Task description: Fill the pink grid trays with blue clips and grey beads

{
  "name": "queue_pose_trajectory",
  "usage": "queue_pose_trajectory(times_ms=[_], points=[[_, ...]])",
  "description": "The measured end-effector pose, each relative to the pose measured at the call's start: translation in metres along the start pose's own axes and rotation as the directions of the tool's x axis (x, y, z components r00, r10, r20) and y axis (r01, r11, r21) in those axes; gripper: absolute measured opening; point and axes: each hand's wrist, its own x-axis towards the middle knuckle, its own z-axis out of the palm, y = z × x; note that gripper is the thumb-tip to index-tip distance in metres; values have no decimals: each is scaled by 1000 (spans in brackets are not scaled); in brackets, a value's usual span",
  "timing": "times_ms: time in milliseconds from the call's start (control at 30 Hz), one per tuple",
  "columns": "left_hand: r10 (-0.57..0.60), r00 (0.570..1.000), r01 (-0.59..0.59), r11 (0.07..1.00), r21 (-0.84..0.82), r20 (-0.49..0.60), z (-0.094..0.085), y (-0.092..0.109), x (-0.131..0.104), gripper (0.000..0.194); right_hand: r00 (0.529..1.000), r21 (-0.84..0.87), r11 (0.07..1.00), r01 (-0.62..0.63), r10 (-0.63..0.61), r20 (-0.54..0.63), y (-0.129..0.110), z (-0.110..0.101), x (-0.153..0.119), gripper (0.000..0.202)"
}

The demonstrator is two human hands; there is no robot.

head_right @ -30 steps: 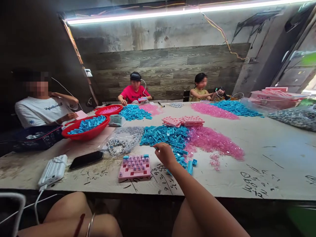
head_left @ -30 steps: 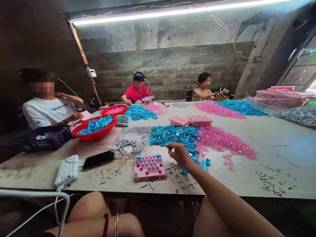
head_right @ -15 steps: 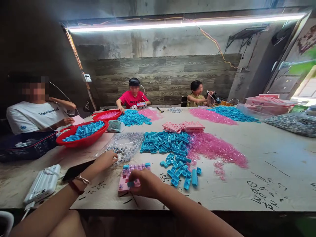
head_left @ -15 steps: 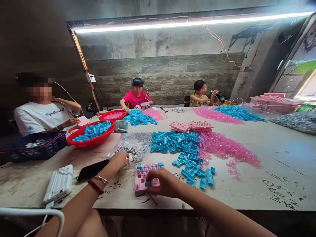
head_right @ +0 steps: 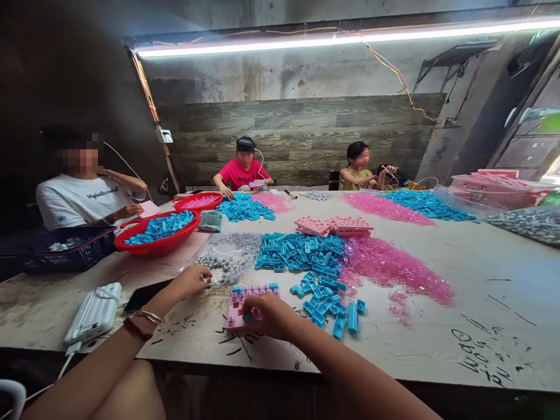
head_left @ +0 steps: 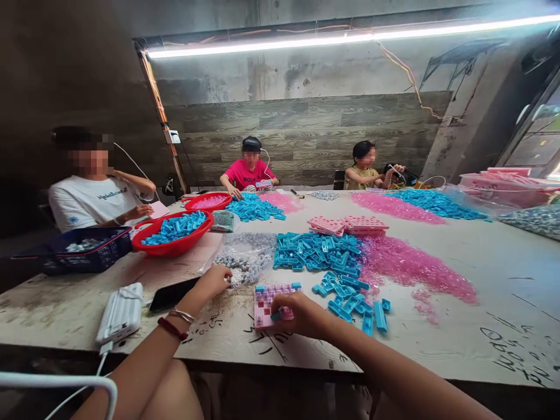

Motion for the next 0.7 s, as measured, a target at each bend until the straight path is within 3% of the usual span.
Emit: queue_pose_trajectory(times_ms=[267, 500, 600, 700], points=[[27, 999, -28, 999, -18, -38, 11, -5, 6, 29, 995, -51, 994, 93, -94, -25, 10, 0, 1, 16], [8, 989, -20, 997, -81, -145, 6, -4, 3, 23, 994, -125, 986, 113, -111, 22, 10, -9, -1, 17], [1, 986, -22, 992, -124, -166, 3, 1, 2, 21, 994, -157, 981, 112, -110, 26, 8, -9, -1, 20], [-1, 988, -31, 978, -205, -153, -8, 19, -3, 15, 993, -159, 980, 119, -119, 12, 9, -6, 0, 22]])
